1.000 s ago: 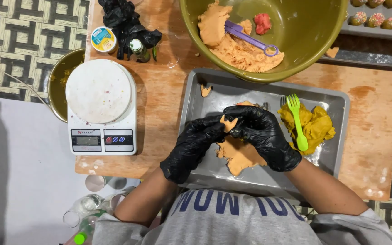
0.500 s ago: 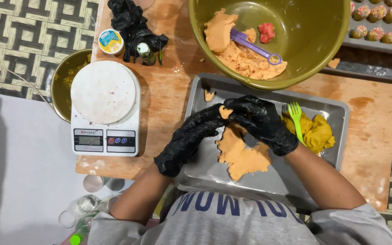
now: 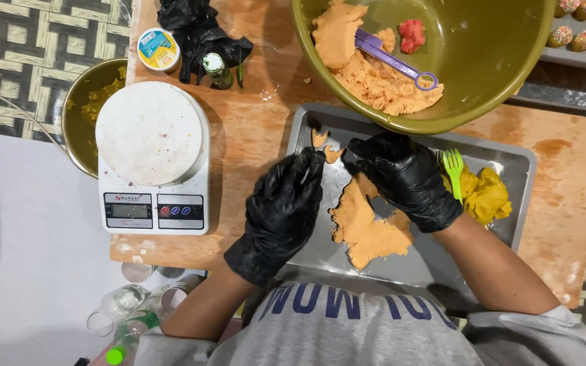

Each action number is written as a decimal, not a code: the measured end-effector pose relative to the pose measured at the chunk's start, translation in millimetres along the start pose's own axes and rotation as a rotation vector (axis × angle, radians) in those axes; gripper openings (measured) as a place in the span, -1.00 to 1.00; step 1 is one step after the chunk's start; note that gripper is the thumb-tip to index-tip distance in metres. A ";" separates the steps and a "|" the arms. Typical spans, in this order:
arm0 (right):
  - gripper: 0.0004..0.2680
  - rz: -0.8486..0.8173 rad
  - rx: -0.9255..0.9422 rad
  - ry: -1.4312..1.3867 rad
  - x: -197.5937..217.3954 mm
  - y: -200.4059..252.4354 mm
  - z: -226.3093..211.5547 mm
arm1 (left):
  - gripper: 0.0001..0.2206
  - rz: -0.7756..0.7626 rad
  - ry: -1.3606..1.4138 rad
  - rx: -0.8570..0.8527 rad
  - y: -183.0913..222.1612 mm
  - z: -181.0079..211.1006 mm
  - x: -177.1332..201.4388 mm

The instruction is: Cutting small circular shapes from a sheet of orange dough using a metal cutter and a plastic fork on a tray.

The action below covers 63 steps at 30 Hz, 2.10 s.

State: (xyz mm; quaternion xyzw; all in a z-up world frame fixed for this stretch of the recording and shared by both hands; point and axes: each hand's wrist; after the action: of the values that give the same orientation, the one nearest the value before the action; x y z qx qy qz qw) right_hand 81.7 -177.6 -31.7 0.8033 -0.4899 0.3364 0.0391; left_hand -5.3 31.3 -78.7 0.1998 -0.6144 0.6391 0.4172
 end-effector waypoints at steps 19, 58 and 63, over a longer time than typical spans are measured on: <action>-0.80 -0.092 0.036 0.298 -12.7 -5.5 25.7 | -0.77 0.120 -0.256 -0.050 -33.7 -3.0 -22.4; -0.73 0.112 0.078 0.339 -16.3 -28.9 29.7 | -0.43 -0.308 -0.422 -0.169 -40.7 2.8 -22.8; -0.70 0.146 0.212 0.570 -22.3 -26.7 40.4 | -0.37 -0.296 -0.405 -0.163 -44.1 0.4 -25.0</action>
State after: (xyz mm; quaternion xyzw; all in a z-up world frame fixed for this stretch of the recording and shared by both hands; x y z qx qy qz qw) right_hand 117.2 -162.7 -68.6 0.6391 -0.4776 0.5992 0.0665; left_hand 43.2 19.2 -70.6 0.3772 -0.6988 0.4666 0.3894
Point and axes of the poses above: each hand's wrist, its own y-axis away from the middle knuckle, its own x-axis out of the back of the hand, z = x × y, and after that the axes turned 14 degrees about -y, right-handed
